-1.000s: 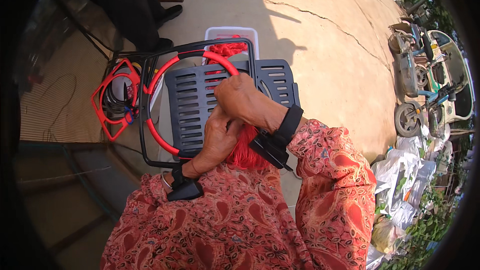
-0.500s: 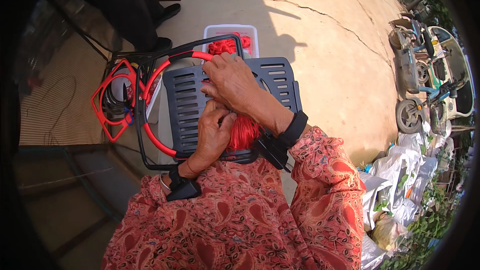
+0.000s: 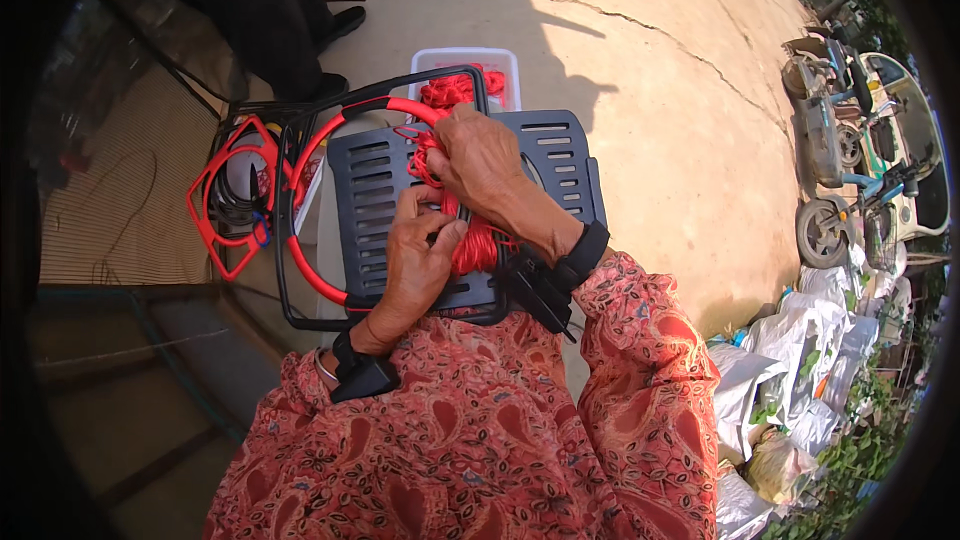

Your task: Winding a red cord or wire onto a black circular frame.

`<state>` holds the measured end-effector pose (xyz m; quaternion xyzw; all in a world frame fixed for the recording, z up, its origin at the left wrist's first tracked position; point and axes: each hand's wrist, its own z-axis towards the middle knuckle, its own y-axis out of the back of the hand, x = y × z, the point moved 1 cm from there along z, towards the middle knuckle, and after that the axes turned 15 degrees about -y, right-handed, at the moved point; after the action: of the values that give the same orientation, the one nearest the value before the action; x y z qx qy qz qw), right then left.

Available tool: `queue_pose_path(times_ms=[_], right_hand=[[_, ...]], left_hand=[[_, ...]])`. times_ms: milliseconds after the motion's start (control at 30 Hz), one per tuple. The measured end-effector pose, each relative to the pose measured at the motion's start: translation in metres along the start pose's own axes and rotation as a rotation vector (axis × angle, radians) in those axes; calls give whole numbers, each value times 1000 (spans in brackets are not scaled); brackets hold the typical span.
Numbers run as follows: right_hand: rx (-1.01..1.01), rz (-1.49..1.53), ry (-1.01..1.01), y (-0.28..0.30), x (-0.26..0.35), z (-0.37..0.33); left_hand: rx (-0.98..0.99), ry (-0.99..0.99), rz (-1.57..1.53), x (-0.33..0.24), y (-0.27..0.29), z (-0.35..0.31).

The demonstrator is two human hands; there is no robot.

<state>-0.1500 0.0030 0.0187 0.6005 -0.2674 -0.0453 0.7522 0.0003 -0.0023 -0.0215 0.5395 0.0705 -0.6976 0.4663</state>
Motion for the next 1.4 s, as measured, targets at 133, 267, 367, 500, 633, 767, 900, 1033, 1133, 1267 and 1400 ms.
queue_pose_path(times_ms=[133,267,367,500,633,767,900,1033,1133,1267,1400], right_hand=[[-99,655,-197,0,-4,3],[-263,344,121,-13,9,-10],[-139,720,-284,-17,-2,1],[-239,738,-266,-22,-5,3],[-412,561,-3,-23,-5,6],[-186,806,-219,-21,-8,19],[-81,1013,-197,-25,4,3],[126,1466,-464,-15,-2,7],[370,2023,-740,-14,-4,13],[803,2353,-250,54,15,14],[905,2214,-34,133,1,0]], left_hand=[[-73,-182,77,1,3,3],[-49,-165,83,5,-3,-2],[-38,-112,76,5,2,-2],[-44,-186,149,5,0,0],[16,-273,356,-7,4,3],[-27,-258,418,-7,5,9],[-68,-144,332,5,5,4],[-143,-100,240,10,4,3],[-27,-99,351,18,3,4],[16,-211,349,28,-1,0],[3,-203,346,21,4,-1]])
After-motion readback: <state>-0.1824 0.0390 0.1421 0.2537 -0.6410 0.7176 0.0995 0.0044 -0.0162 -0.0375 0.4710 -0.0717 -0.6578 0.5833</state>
